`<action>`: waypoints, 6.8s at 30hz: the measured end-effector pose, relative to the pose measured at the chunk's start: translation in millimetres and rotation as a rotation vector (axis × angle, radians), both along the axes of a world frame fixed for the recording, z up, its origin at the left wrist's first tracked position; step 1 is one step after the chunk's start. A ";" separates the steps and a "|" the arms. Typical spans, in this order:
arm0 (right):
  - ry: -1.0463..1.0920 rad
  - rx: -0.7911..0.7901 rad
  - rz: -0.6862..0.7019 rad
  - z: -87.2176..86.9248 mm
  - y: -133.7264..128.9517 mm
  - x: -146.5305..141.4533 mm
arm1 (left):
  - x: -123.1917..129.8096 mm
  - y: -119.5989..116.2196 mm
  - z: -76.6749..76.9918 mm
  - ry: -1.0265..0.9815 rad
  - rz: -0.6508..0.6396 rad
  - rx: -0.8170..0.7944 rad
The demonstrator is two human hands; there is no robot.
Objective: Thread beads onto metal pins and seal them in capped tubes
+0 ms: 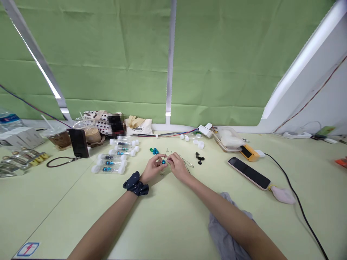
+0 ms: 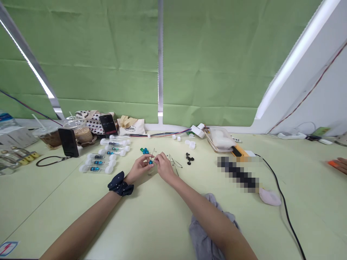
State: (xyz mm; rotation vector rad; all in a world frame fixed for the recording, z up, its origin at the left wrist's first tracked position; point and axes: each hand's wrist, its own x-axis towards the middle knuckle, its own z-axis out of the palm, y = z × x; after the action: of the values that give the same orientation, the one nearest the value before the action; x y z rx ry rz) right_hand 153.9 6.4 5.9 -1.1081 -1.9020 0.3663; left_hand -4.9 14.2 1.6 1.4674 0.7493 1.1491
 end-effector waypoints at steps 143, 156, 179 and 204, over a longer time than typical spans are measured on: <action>-0.044 0.029 -0.012 0.0 4.5 9.5 | 6.3 -3.7 -3.3 0.045 0.136 -0.017; -0.285 0.021 -0.001 -0.6 7.7 16.2 | -0.1 -0.4 -2.6 0.090 0.152 0.027; -0.641 -0.217 -0.105 -5.8 3.0 12.5 | -17.1 20.0 -13.7 0.023 0.391 0.042; -0.322 -0.202 -0.480 3.1 48.4 84.2 | -20.9 20.0 -8.3 -0.295 0.098 -0.269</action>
State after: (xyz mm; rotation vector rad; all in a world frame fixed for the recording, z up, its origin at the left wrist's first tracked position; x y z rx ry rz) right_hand 238.1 54.8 8.9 -1.7971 -1.8151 0.1126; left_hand -25.8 34.2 -6.7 1.0202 0.7421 1.2525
